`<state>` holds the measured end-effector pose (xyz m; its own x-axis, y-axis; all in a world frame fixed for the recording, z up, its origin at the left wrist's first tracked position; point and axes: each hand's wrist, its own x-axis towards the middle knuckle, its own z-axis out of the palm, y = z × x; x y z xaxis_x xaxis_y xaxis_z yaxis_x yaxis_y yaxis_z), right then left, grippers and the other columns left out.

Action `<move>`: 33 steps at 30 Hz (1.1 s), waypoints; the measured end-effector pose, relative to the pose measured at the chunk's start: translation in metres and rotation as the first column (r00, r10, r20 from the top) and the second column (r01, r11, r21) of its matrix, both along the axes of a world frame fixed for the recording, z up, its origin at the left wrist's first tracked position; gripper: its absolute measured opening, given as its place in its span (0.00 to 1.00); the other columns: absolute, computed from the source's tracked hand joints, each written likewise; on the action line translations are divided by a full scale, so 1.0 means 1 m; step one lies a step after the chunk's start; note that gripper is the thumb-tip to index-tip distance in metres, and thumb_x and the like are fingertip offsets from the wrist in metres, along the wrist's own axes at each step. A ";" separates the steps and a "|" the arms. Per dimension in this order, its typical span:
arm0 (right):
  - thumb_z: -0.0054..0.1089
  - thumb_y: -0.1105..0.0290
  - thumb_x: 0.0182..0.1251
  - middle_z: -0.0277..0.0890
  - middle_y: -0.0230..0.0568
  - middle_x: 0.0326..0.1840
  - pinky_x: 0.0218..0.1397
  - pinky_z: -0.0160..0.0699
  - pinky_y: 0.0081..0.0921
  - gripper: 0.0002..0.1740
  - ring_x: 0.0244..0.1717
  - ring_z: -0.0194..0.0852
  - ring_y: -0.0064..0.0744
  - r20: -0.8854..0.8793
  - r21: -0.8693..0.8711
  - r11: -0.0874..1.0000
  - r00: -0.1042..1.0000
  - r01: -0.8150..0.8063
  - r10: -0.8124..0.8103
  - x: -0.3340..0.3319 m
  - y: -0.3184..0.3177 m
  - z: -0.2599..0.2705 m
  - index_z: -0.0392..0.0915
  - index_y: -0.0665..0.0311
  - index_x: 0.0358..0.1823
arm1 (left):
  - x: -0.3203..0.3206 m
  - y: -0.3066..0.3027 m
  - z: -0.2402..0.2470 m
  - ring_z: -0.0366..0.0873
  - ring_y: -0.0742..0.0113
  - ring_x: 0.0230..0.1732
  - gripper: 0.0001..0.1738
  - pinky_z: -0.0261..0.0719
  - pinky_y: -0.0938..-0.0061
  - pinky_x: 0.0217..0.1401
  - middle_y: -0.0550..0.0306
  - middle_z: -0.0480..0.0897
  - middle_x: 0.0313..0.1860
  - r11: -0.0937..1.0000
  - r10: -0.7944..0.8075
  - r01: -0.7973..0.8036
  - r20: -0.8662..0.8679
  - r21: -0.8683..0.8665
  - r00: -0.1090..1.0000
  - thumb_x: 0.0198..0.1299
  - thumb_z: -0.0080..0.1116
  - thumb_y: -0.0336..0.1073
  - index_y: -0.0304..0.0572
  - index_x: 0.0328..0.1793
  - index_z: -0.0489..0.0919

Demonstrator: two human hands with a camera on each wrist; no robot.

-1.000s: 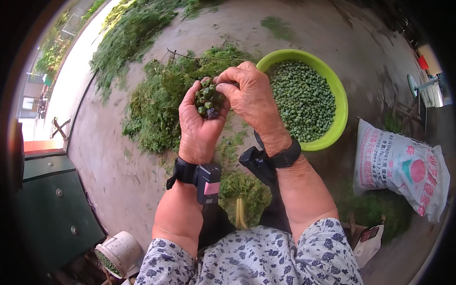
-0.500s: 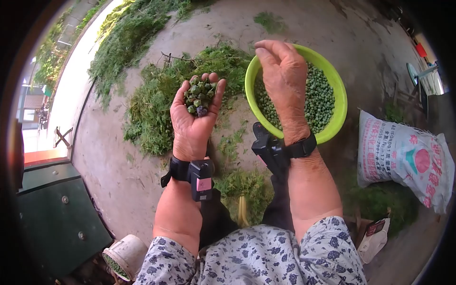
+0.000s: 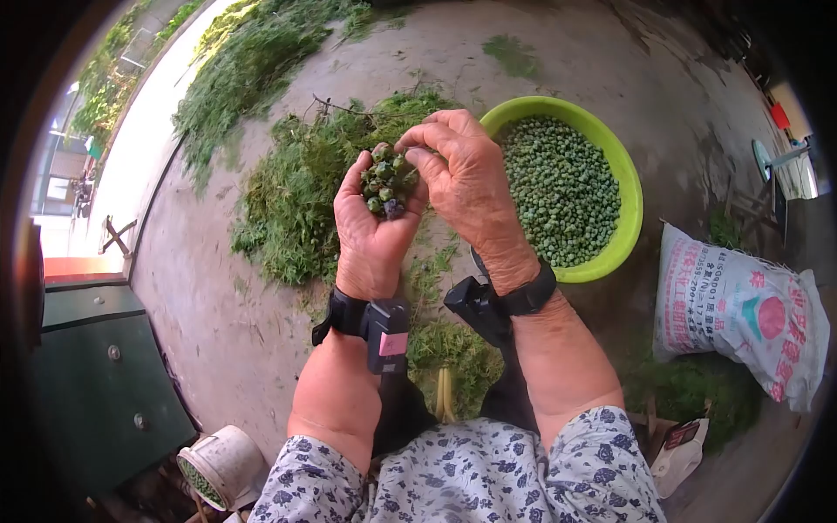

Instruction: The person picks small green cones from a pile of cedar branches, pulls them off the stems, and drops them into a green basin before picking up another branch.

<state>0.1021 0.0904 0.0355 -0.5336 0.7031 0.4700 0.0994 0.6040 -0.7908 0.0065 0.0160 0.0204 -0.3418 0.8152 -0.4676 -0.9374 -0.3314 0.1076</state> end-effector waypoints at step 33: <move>0.64 0.74 0.52 0.76 0.41 0.34 0.41 0.76 0.28 0.06 0.36 0.77 0.37 0.069 -0.136 0.989 0.997 0.050 -0.041 0.013 0.004 -0.009 0.81 0.66 0.33 | 0.018 0.007 -0.015 0.79 0.64 0.41 0.10 0.81 0.64 0.44 0.57 0.80 0.39 0.983 -0.183 0.183 -0.007 -0.012 0.983 0.65 0.50 0.42 0.46 0.44 0.76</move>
